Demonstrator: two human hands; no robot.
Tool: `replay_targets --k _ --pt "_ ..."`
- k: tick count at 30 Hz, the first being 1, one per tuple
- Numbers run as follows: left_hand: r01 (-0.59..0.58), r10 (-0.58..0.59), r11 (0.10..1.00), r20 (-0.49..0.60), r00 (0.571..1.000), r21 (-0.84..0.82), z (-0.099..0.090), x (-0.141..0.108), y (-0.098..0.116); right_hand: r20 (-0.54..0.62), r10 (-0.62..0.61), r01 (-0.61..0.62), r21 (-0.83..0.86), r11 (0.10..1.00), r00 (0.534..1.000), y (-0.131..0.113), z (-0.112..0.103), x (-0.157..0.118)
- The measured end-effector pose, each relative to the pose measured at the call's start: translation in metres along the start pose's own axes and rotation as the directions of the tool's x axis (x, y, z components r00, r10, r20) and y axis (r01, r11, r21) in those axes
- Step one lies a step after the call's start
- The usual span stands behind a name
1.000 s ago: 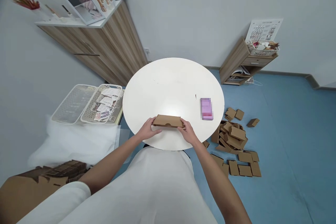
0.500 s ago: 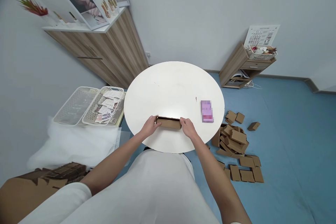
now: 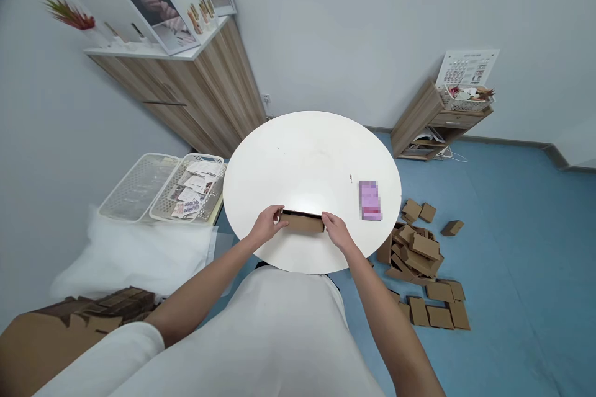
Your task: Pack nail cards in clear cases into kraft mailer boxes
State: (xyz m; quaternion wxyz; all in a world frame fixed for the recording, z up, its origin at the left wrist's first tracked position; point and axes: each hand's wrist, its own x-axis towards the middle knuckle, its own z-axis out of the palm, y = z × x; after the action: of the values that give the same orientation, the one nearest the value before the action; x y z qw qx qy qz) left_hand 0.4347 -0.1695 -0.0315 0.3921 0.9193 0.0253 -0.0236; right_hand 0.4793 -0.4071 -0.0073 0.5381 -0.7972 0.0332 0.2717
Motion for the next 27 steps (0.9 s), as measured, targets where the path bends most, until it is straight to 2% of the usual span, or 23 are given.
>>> replay_targets --k 3,7,12,16,20,22,27 --pt "0.001 0.001 0.998 0.032 0.999 -0.069 -0.004 -0.003 0.001 -0.003 -0.001 0.001 0.046 0.999 1.000 0.005 0.000 0.001" --pt "0.117 -0.104 0.968 0.073 0.992 -0.220 -0.007 -0.006 0.002 -0.006 -0.018 0.019 0.070 0.997 1.000 0.014 -0.001 0.002" --pt "0.247 -0.236 0.923 0.075 0.969 -0.294 0.001 -0.006 -0.009 0.008 -0.051 0.051 0.064 0.997 0.999 0.026 0.003 0.003" --pt "0.339 -0.288 0.880 0.194 0.938 -0.333 0.007 -0.006 -0.021 0.024 -0.010 0.008 0.062 0.998 1.000 0.031 0.005 0.003" --pt "0.450 -0.319 0.817 0.369 0.873 -0.360 0.005 -0.005 -0.027 0.028 0.036 -0.037 0.052 0.998 0.999 0.030 0.005 0.001" --pt "0.471 -0.313 0.797 0.409 0.857 -0.377 0.004 -0.006 -0.028 0.027 0.026 -0.027 0.046 0.999 0.999 0.030 0.006 0.000" --pt "0.380 -0.257 0.808 0.311 0.915 -0.450 0.011 -0.013 -0.032 0.013 -0.041 0.039 0.122 0.992 0.999 0.038 0.017 -0.001"
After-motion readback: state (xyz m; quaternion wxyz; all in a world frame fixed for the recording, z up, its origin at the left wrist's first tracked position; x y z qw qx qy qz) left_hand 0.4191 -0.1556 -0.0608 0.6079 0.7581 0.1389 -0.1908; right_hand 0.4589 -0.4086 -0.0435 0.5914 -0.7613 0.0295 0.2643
